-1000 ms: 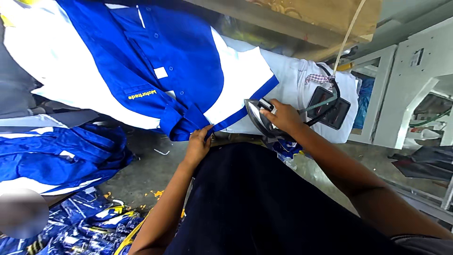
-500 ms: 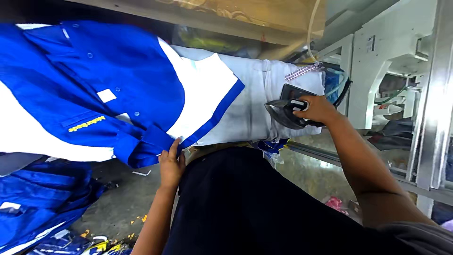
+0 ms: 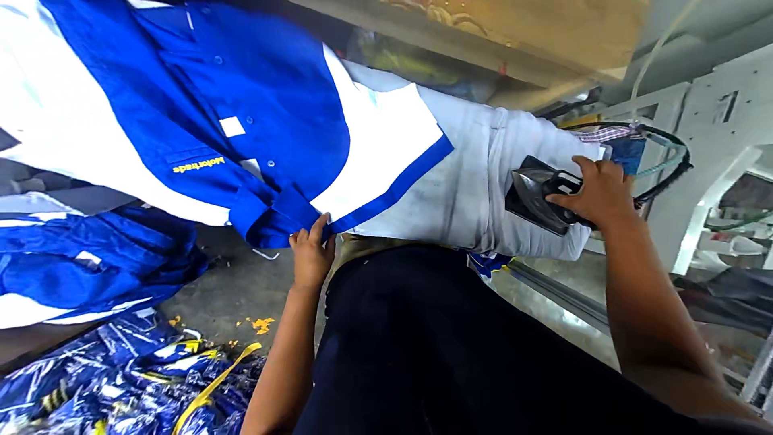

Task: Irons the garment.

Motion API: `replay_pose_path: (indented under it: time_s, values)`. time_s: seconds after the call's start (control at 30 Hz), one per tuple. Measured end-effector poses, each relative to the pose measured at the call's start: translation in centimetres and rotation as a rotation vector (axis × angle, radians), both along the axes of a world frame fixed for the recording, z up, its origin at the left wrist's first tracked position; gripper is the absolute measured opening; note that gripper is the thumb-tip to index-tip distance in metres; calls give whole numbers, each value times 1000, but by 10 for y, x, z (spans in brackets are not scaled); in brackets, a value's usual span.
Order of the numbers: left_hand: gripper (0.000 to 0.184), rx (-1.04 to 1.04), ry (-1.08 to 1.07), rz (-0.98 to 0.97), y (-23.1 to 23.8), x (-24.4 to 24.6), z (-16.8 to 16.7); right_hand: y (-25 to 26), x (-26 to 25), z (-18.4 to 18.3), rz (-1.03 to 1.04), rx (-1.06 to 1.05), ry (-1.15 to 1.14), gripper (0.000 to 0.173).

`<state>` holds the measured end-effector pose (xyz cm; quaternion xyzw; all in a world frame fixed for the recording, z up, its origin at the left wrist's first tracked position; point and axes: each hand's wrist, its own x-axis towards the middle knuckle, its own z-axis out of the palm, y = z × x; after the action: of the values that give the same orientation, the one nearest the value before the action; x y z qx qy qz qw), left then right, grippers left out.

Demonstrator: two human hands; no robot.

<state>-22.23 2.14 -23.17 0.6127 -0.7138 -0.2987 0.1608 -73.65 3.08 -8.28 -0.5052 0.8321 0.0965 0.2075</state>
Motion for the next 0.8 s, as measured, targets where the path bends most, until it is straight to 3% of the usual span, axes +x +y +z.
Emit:
replay_pose_path:
  time_s: [0.1,0.27,0.37,0.47,0.63,0.8]
  values:
    - [54,66,71,-26,-11,0,35,-9,85,-9,153,-284,-123,74]
    - [65,126,185,-69,-39,6,91,-20,236,-101,552,-628,-472,62]
    - [66,190,256,-89,-53,22,126,-43,258,-146,566,-737,-443,49]
    - [66,215,294,-26,-60,48,155,-64,238,-163,460,-783,-329,38]
    - [65,110,356,128,-61,102,175,-58,218,-143,398,-815,-265,17]
    - [50,-133,456,390,-58,173,177,-41,281,-48,609,-313,-607,16]
